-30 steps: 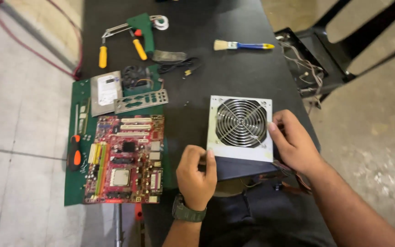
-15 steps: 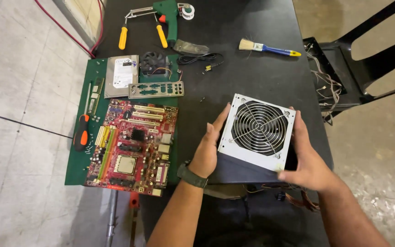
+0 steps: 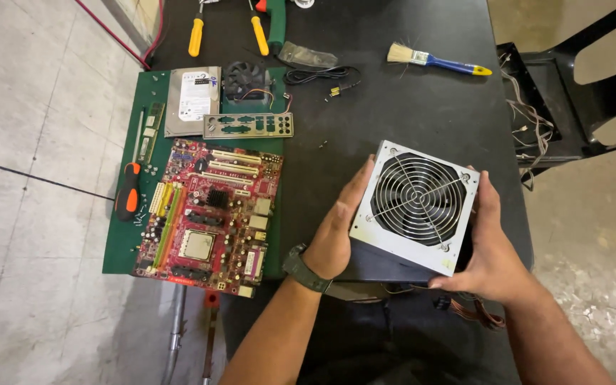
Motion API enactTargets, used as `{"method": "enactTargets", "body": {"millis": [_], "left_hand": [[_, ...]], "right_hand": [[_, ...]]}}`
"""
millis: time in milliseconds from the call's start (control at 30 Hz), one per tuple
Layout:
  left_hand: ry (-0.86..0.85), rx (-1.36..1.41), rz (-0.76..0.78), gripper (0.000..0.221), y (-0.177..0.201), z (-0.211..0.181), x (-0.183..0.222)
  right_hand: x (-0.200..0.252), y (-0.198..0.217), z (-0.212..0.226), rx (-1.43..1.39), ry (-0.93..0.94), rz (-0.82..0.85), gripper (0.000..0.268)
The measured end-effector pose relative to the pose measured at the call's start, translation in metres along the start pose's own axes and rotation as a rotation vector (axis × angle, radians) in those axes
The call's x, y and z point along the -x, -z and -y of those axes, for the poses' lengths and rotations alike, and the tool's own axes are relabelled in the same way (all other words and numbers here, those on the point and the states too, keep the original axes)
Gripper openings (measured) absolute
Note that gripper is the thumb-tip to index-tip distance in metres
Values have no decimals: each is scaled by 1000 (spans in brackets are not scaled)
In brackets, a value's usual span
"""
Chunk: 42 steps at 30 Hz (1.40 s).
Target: The person is disassembling a computer power supply unit using a screwdriver on a repair bench.
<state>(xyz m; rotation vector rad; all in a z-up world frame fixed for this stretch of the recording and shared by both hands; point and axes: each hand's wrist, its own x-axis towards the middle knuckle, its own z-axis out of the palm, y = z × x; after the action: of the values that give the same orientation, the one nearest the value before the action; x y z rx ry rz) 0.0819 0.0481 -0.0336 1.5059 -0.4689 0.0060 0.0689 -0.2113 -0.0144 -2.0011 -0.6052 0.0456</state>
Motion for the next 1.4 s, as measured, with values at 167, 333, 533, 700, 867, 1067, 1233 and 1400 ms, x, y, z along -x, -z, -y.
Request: {"method": "enactTargets", "body": {"millis": [167, 333, 533, 700, 867, 1067, 1233, 1400], "left_hand": [[-51, 183, -2, 74, 2, 10, -1], [51, 188, 30, 71, 9, -3, -15], [67, 214, 130, 64, 13, 4, -14], [-59, 332, 121, 62, 6, 16, -18], [-68, 309, 97, 60, 8, 22, -16], [-37, 307, 57, 61, 5, 15, -17], [76, 159, -153, 43, 1, 3, -13], [51, -115, -388, 43, -12, -6, 10]], "right_hand": [[1, 0, -3, 12, 3, -7, 152], [1, 1, -3, -41, -16, -2, 150], [2, 6, -4, -33, -54, 52, 147], [2, 7, -21, -59, 81, 43, 160], [1, 8, -17, -131, 100, 59, 156], [8, 9, -29, -106, 63, 10, 163], [8, 2, -25, -132, 106, -45, 165], [10, -4, -26, -174, 100, -141, 160]]}}
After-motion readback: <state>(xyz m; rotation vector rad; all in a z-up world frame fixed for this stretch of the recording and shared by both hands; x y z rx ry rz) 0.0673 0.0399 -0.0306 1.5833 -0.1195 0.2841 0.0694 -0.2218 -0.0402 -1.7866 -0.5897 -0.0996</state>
